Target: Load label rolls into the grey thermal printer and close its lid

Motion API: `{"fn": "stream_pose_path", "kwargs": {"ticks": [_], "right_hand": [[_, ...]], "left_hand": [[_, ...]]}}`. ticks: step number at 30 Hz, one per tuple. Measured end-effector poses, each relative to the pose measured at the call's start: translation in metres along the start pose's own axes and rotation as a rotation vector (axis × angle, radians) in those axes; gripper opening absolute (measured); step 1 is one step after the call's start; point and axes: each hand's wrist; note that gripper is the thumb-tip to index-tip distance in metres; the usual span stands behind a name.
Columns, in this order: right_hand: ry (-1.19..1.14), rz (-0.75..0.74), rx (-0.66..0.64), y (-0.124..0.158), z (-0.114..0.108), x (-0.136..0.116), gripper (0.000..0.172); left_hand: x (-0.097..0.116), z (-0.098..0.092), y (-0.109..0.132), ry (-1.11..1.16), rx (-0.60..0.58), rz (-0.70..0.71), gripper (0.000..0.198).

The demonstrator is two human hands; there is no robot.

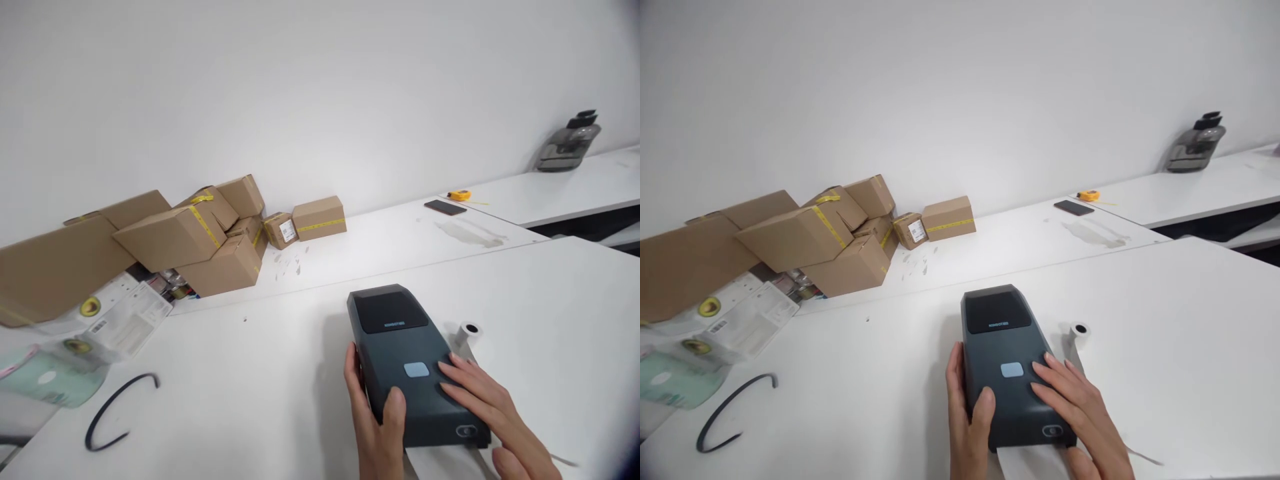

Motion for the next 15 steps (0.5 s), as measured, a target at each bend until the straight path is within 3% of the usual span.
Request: {"fn": "stream_pose_path", "kwargs": {"ticks": [3, 9, 15], "right_hand": [[-0.011, 0.016, 0.018, 0.011, 0.001, 0.004, 0.046], [0.088, -0.076, -0.148, 0.019, -0.014, 0.015, 0.051], [0.097, -0.059, -0.145, 0.019, -0.014, 0.014, 0.052]], "left_hand": [[-0.001, 0.001, 0.001, -0.007, 0.005, -0.018, 0.089], [0.001, -0.001, 0.002, 0.0, -0.025, -0.027, 0.087], [-0.004, 0.0, 0.003, -0.069, 0.012, -0.017, 0.084]]}}
Point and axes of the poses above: each hand's wrist, its own y-axis away from the middle knuckle, its own z-axis out of the palm, x = y × z, and after that the axes turned 13 degrees about -y, right-handed
